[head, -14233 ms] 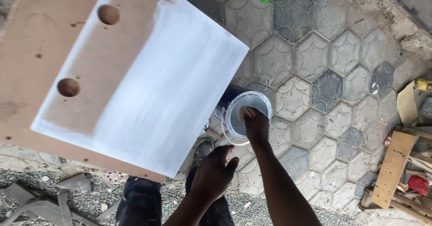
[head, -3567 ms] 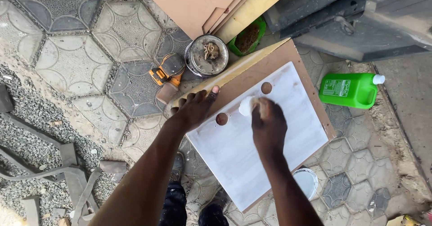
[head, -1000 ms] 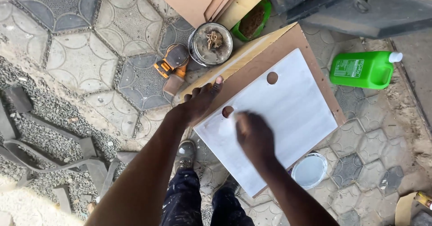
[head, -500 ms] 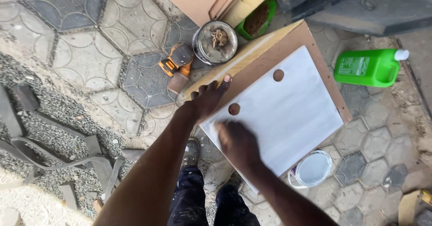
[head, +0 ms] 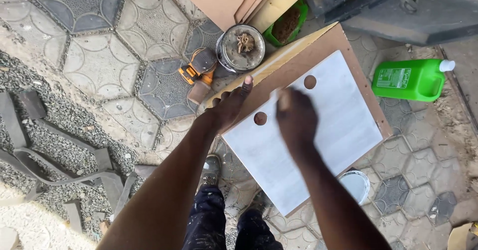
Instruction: Applying white paint to a wooden board using a small foam applicator piece.
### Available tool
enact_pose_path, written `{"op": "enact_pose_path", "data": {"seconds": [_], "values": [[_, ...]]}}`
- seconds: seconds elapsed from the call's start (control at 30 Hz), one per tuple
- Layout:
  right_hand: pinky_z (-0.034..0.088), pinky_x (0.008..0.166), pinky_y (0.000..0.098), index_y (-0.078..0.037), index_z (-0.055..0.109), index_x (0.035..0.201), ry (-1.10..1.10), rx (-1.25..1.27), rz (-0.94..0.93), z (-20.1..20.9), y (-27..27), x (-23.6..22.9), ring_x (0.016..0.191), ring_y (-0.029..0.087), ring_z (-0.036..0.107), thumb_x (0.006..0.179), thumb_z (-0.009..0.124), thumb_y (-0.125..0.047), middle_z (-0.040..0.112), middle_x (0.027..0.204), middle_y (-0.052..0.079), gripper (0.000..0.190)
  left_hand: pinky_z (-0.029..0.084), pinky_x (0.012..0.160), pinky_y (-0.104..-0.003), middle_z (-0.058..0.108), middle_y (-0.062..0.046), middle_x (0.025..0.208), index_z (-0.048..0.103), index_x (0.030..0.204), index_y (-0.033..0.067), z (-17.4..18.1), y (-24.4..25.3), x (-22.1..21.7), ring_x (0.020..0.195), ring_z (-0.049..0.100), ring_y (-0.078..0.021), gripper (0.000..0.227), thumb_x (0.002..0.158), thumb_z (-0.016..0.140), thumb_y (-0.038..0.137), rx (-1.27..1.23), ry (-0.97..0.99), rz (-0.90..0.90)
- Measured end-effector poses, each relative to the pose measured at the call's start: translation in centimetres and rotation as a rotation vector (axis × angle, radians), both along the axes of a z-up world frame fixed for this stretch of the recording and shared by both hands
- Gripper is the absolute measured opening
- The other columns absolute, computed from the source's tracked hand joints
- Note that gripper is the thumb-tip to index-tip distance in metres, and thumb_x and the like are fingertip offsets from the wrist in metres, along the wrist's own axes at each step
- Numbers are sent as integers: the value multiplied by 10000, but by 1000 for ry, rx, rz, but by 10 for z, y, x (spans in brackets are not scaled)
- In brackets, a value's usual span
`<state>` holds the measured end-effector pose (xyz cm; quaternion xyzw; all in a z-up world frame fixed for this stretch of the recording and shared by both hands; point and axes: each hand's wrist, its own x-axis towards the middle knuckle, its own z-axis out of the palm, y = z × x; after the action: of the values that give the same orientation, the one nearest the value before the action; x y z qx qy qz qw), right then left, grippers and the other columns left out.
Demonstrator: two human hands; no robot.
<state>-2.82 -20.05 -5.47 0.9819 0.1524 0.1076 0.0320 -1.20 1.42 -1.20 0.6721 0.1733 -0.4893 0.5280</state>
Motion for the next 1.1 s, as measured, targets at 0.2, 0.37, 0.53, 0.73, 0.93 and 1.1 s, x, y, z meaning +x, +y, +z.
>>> {"op": "enact_pose_path", "data": {"seconds": [0.2, 0.37, 0.53, 0.73, 0.93, 1.1], "values": [[556, 733, 531, -62, 683, 996, 1025, 932, 123, 41, 69, -86, 792, 430, 718, 902, 654, -283, 719, 803, 197, 242, 143, 1187, -477, 363, -100, 1574, 346, 1551, 221, 7, 2, -7, 1460, 289, -287, 1078, 719, 167, 883, -52, -42, 378], [414, 594, 320, -113, 606, 1031, 1096, 1055, -125, 80, 23, -162, 657, 142, 536, 974, 607, -345, 608, 754, 24, 240, 435, 1049, -367, 670, -107, 1339, 656, 1328, 95, -3, -12, -62, 1245, 613, -227, 805, 810, 431, 669, 32, -422, 730], [427, 610, 275, -124, 595, 1015, 691, 1433, -619, 54, -124, -217, 701, 139, 553, 924, 678, -225, 620, 804, 52, 160, 504, 851, -310, 763, 19, 1010, 761, 999, 181, 47, -113, -158, 993, 666, -113, 195, 939, 672, 344, 248, -403, 822], [479, 611, 295, -76, 775, 1097, 415, 962, -1079, 27, -285, -237, 590, 144, 560, 932, 651, -226, 700, 742, 47, 255, 475, 661, -306, 659, 7, 687, 680, 698, 135, 8, -257, -267, 662, 627, -138, 292, 864, 806, 339, -34, -437, 440], [527, 1004, 255, -93, 747, 1208, 637, 818, -1046, -93, -370, -256, 1174, 121, 716, 802, 691, -178, 774, 1211, 30, 419, 561, 841, -390, 746, -50, 1210, 698, 1205, 175, -51, -356, -311, 1037, 760, -228, 420, 897, 656, 458, -59, -243, -60], [365, 625, 327, -117, 509, 659, 604, 699, -809, -157, -383, -247, 660, 74, 416, 859, 602, -126, 453, 603, -10, 221, 408, 1118, -465, 533, -116, 1519, 478, 1487, 119, -81, -393, -315, 1408, 489, -310, 685, 907, 607, 461, -32, -165, -144]]}}
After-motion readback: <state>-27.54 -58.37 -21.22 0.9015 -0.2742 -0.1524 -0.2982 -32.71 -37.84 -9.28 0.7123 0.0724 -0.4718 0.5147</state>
